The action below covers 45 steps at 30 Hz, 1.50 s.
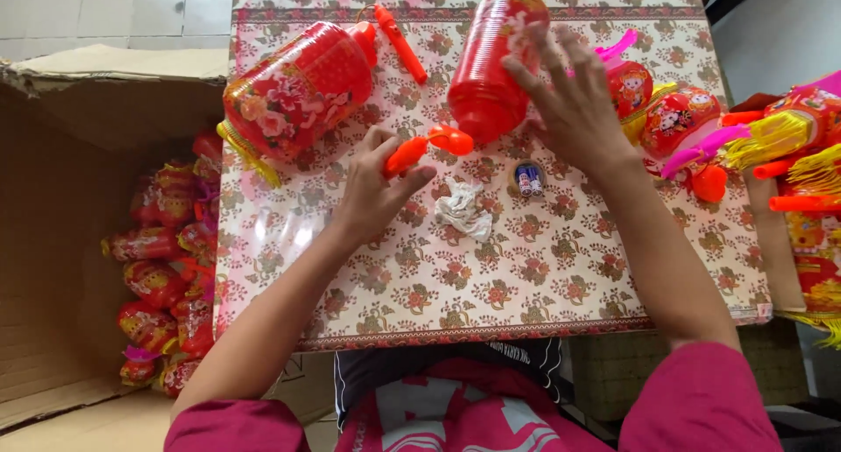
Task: Assembling decorative plastic lanterns by connecting various components like bases, bodies, and handles.
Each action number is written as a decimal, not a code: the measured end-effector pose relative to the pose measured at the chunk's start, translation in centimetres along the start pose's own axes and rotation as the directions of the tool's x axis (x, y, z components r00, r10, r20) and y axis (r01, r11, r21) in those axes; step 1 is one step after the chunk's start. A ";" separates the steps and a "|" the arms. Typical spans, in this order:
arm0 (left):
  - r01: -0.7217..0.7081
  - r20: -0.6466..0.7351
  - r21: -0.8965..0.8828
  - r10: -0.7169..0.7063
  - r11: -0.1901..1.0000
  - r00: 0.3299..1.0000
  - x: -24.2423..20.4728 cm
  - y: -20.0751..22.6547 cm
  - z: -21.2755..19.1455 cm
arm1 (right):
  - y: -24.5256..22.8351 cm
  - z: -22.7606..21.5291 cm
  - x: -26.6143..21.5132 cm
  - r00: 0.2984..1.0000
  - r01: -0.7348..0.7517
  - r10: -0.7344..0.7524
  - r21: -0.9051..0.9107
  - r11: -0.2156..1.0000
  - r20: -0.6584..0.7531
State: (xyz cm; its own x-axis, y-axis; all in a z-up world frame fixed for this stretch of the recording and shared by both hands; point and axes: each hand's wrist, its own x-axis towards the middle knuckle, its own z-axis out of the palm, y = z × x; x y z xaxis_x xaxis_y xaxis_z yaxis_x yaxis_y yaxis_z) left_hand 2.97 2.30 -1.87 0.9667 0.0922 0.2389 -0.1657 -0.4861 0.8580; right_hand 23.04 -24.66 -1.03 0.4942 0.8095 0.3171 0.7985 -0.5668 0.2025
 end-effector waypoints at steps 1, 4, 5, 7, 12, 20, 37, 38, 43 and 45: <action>-0.034 -0.025 -0.033 0.033 0.999 0.999 0.1 -0.2 0.0 | 0.1 0.4 0.9 0.995 0.088 -0.087 0.027 0.996 -0.039; -0.106 -0.085 -0.074 0.099 0.992 0.991 0.4 -1.0 -0.1 | -1.1 -0.3 3.5 0.978 0.175 -0.160 0.101 0.979 -0.135; -0.108 -0.092 -0.075 0.101 0.991 0.991 0.7 -0.8 -0.3 | -1.6 -1.6 4.3 0.977 0.181 -0.167 0.096 0.979 -0.136; -0.245 -0.244 -0.184 0.197 0.952 0.950 0.7 -0.6 -0.6 | -3.3 -3.8 5.3 0.967 0.179 -0.128 0.224 0.958 -0.222; -0.295 -0.337 -0.305 0.187 0.905 0.923 0.5 -0.4 -2.0 | -5.2 -6.5 5.2 0.962 0.021 0.066 0.311 0.950 -0.266; -0.435 -0.327 -0.613 0.290 0.660 0.899 0.0 1.4 -3.3 | -12.4 -12.0 4.1 0.956 0.091 0.091 0.578 0.811 -0.278; -0.256 -0.454 -0.829 -0.332 0.497 0.827 0.9 -2.2 -4.1 | -16.1 -4.1 -4.0 0.899 0.181 -0.254 0.225 0.957 0.357; -0.247 -0.447 -0.832 -0.337 0.497 0.829 0.6 -2.1 -3.6 | -15.9 -3.7 -4.0 0.898 0.175 -0.251 0.230 0.957 0.361; -0.146 -0.374 -0.688 -0.176 0.711 0.911 -0.3 -0.1 -0.5 | -14.0 0.6 -4.1 0.949 0.251 -0.149 0.377 0.892 -0.279; -0.155 -0.359 -0.659 -0.127 0.736 0.925 -0.8 0.6 0.1 | -10.6 1.7 -5.4 0.947 0.138 0.124 0.723 0.676 -0.296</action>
State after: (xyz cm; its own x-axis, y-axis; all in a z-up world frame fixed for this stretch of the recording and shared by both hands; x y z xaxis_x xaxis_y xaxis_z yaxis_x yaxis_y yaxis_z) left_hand 2.17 1.85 -1.61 0.8450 0.4586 0.2750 -0.4001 0.2011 0.8941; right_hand 12.49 -22.71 -6.46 0.4650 0.6511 0.5999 0.8570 -0.1609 -0.4896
